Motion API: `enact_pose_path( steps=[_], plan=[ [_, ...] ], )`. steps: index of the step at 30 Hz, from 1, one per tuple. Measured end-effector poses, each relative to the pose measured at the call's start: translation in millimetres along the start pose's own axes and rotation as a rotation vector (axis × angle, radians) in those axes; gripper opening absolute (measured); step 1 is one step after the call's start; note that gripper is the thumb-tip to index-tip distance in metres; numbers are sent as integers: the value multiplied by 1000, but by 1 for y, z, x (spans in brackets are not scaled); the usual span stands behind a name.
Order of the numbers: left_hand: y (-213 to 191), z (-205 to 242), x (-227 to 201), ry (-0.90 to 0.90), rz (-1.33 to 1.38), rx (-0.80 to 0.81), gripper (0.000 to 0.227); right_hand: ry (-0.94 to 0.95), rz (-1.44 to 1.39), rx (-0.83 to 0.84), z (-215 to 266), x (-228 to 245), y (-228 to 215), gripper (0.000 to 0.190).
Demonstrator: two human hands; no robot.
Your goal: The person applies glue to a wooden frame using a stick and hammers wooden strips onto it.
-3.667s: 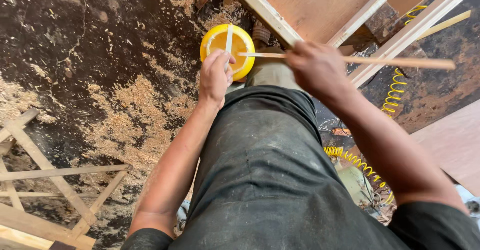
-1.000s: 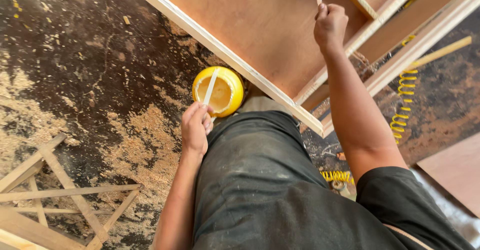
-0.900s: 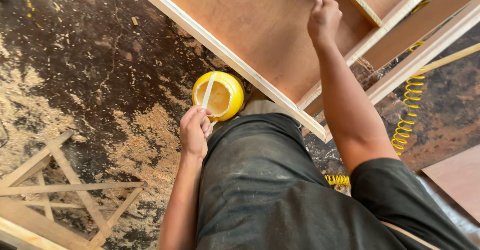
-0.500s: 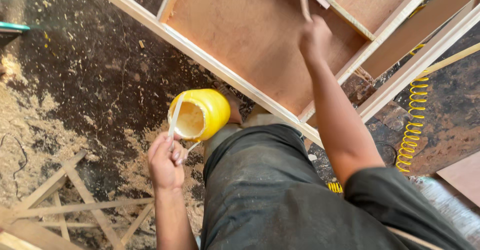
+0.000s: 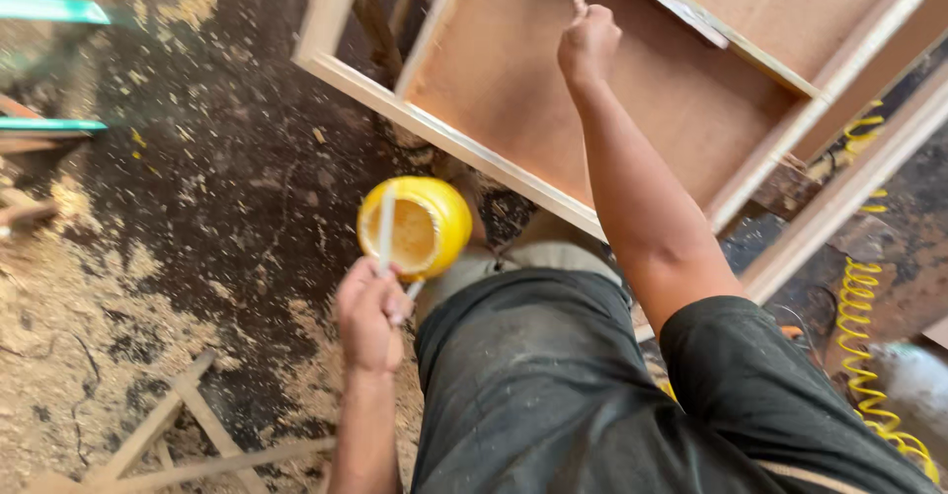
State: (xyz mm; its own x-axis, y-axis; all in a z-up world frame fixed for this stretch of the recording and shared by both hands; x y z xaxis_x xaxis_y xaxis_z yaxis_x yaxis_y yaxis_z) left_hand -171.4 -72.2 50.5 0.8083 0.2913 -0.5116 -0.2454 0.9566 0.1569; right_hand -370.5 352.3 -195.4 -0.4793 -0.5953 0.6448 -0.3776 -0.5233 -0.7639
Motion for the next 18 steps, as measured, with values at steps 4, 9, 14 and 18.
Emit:
enact_pose_path(
  steps=[4, 9, 14, 18],
  plan=[
    [-12, -22, -10, -99, -2, 64, 7, 98, -132, 117, 4, 30, 29, 26],
    [-25, -43, -40, -138, -77, 171, 7, 50, 197, -118, 53, -67, -67, 28],
    [-25, -56, -51, -158, -233, 242, 7, 543, 81, -261, 117, -171, -157, 33],
    [-23, -61, -63, -148, -235, 257, 7, 1143, -460, -446, 144, -228, -174, 39]
  ],
)
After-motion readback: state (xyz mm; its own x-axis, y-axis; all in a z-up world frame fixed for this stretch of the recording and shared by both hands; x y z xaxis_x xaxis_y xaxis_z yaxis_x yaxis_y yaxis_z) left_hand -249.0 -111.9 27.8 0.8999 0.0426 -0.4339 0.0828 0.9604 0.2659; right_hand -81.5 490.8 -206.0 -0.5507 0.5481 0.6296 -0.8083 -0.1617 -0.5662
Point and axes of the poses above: each hand's wrist, its own z-axis away from the middle knuckle, its own y-axis out of the palm, x = y × z, the point moved 9 cm from there along -z, towards the middle knuckle, and after that the axes turned 12 degrees about -y, right-handed, at the moved point
